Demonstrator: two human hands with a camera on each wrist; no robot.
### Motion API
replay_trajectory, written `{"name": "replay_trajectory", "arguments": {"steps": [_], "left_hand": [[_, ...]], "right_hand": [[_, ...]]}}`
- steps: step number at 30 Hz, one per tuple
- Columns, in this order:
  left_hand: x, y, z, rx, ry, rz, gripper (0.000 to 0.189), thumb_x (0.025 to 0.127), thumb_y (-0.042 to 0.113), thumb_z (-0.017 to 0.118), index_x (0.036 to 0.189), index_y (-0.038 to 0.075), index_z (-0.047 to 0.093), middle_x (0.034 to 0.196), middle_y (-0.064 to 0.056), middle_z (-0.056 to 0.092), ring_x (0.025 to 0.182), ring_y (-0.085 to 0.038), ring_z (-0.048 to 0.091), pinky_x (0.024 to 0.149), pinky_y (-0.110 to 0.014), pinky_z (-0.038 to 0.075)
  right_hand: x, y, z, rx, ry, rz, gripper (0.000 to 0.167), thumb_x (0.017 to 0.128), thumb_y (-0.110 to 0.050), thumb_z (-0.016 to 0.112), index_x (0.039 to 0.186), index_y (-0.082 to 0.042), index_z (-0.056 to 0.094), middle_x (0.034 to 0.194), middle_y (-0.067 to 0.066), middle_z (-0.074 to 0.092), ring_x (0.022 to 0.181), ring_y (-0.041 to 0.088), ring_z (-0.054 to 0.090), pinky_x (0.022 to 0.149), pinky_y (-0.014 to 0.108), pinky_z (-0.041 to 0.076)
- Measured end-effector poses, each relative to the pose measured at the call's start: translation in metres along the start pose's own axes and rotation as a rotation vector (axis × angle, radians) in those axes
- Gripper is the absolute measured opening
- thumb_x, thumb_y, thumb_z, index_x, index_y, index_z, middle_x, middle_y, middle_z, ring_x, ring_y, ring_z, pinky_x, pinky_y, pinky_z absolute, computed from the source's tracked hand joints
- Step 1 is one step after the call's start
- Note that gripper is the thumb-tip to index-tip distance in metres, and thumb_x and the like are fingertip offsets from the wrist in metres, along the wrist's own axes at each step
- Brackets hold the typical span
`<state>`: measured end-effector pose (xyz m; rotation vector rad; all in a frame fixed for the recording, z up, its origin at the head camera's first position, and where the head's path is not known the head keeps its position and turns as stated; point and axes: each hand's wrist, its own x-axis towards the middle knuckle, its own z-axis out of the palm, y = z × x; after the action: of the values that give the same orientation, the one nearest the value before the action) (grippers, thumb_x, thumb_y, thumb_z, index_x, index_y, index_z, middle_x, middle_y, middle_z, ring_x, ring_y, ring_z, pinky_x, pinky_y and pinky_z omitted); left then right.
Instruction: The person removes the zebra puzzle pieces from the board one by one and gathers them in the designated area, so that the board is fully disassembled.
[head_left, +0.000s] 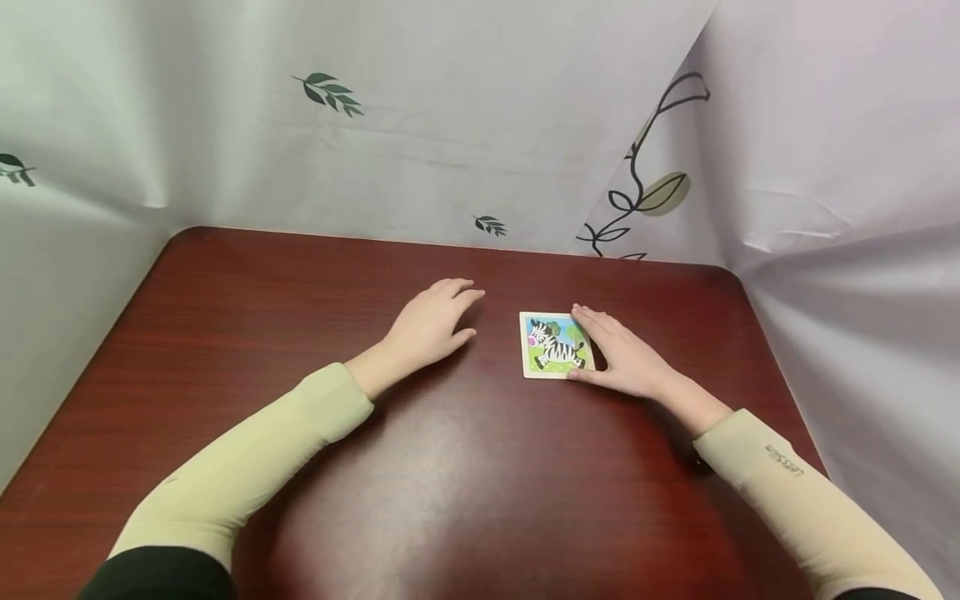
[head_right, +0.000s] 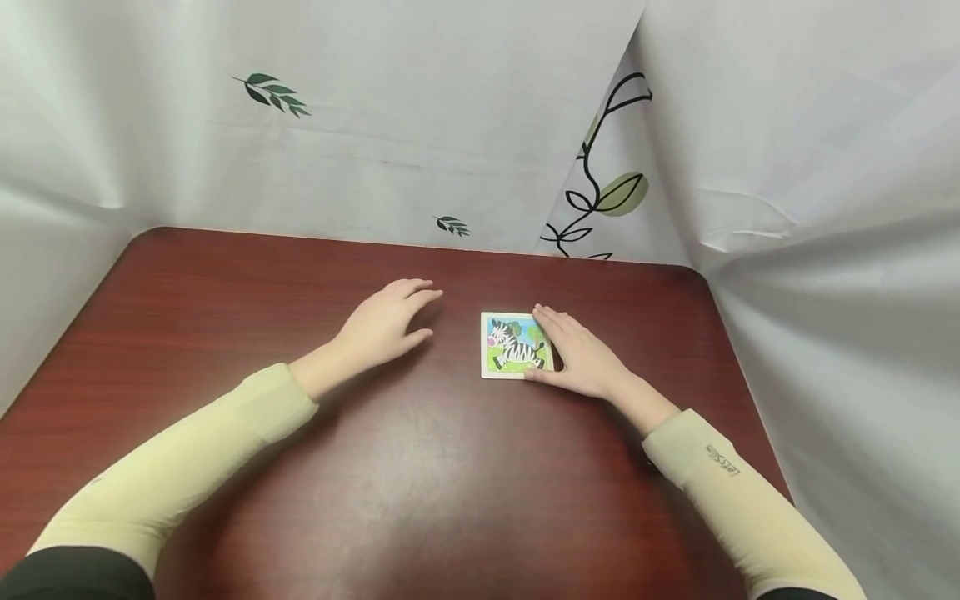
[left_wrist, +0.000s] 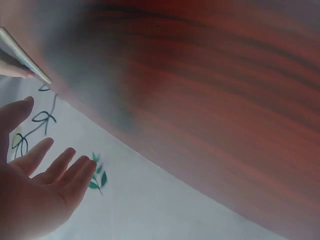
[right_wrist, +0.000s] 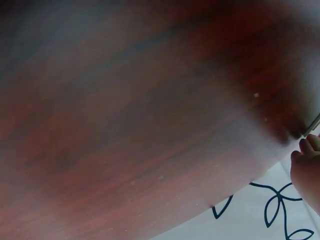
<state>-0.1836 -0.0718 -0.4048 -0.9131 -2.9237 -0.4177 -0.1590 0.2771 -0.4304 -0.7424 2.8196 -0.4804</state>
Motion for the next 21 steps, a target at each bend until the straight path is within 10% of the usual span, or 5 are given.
{"name": "replay_trajectory", "arguments": {"steps": [21], "left_hand": [[0.066, 0.036, 0.027, -0.461, -0.079, -0.04, 0.031, 0.093, 0.008, 0.079, 0.124, 0.005, 0.075, 0.12, -0.008, 0.078, 0.109, -0.021, 0.073, 0.098, -0.032, 0.059]], "right_hand": [[0.001, 0.006, -0.003, 0.029, 0.035, -0.062, 0.101, 0.086, -0.042, 0.087, 0.165, -0.006, 0.036, 0.17, 0.016, 0.039, 0.156, 0.04, 0.037, 0.128, 0.061, 0.03]]}}
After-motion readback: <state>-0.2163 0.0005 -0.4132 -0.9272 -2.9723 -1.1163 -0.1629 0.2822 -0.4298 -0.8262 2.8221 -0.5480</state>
